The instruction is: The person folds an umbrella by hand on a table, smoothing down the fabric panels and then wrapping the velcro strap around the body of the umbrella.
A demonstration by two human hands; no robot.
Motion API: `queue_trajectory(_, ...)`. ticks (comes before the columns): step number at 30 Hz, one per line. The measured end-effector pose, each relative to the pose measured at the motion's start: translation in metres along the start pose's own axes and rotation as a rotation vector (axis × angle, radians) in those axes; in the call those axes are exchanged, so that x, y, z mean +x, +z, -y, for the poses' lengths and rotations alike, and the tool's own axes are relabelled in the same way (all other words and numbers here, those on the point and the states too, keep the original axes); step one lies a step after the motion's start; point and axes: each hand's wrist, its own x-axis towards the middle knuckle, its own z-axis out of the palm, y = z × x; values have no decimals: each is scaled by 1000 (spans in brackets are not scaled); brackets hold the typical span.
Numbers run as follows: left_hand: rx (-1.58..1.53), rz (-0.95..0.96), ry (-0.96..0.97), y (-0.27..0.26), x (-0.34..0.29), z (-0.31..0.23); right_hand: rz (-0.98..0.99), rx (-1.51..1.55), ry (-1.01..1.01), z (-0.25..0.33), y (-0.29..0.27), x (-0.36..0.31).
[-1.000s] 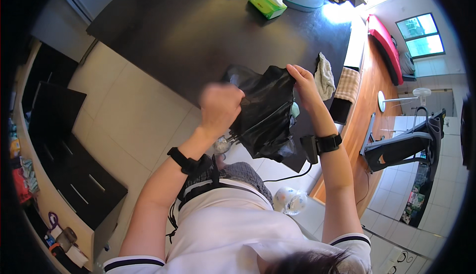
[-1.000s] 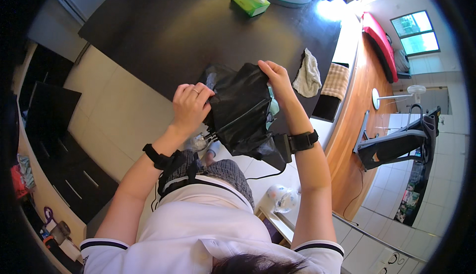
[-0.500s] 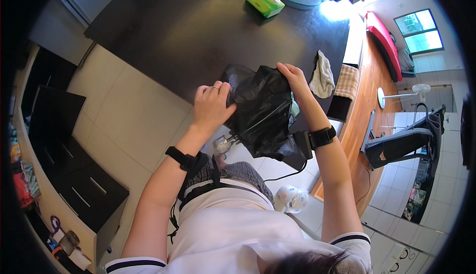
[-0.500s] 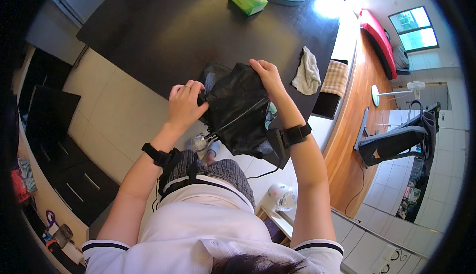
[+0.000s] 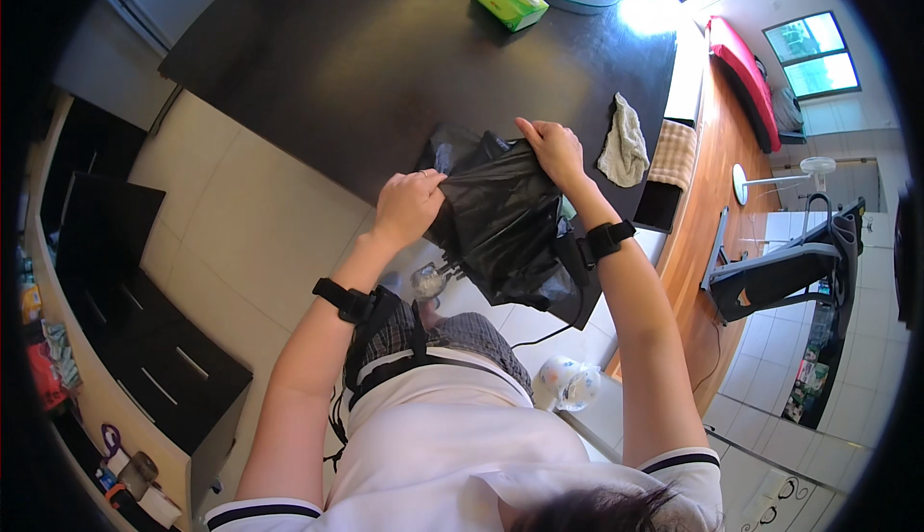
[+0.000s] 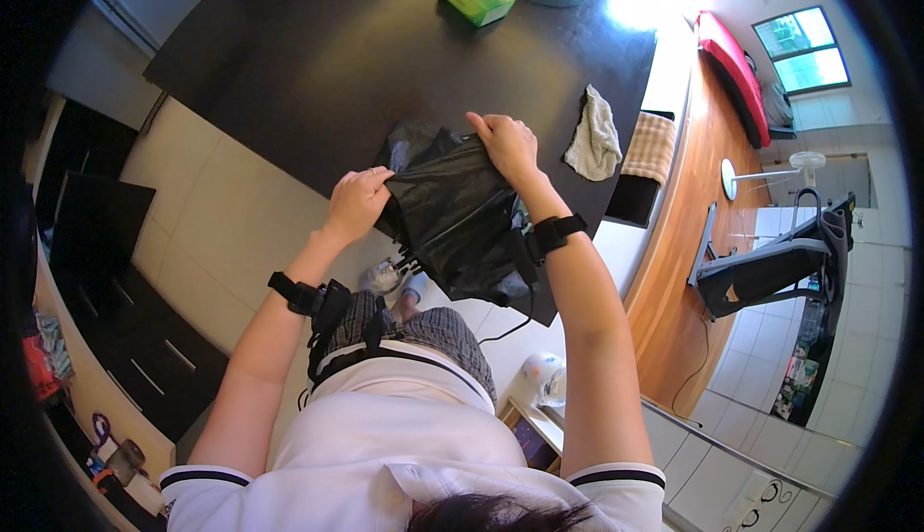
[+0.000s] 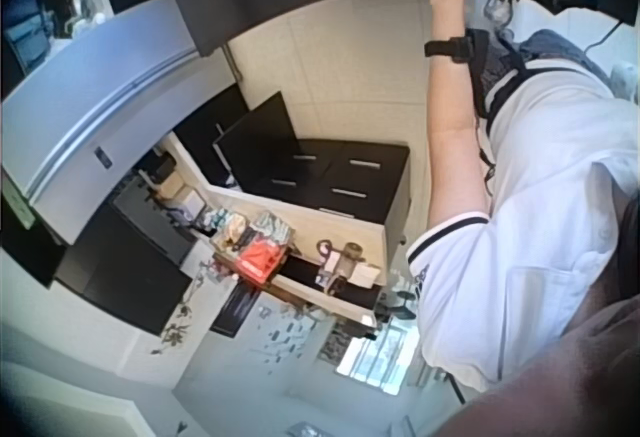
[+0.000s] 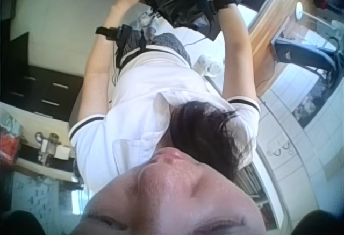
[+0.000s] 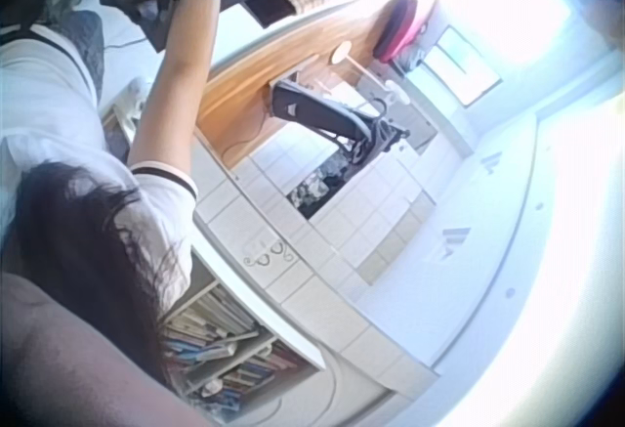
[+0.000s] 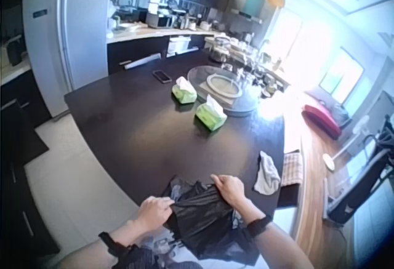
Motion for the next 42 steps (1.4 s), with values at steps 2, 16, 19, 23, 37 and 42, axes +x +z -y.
queue_trajectory(2, -137, 126, -210, 2, 4, 2, -24, -102, -84, -3, 4, -2)
queue_trajectory(16, 103, 12, 394, -21, 21, -11, 22, -158, -611, 74, 21, -149)
queue_trajectory(19, 142, 26, 539, -18, 13, -11, 5, -198, -568, 63, 46, -156)
queue_trajectory(23, 175, -40, 400, -8, -3, -14, -25, -230, -567, 58, 56, -162)
queue_trajectory(37, 165, -35, 384, -7, -13, -27, 557, 242, 140, -2, -36, -22)
queue_trajectory(42, 60, -89, 159, -3, -22, -20, 364, 933, 116, 18, -24, -5)
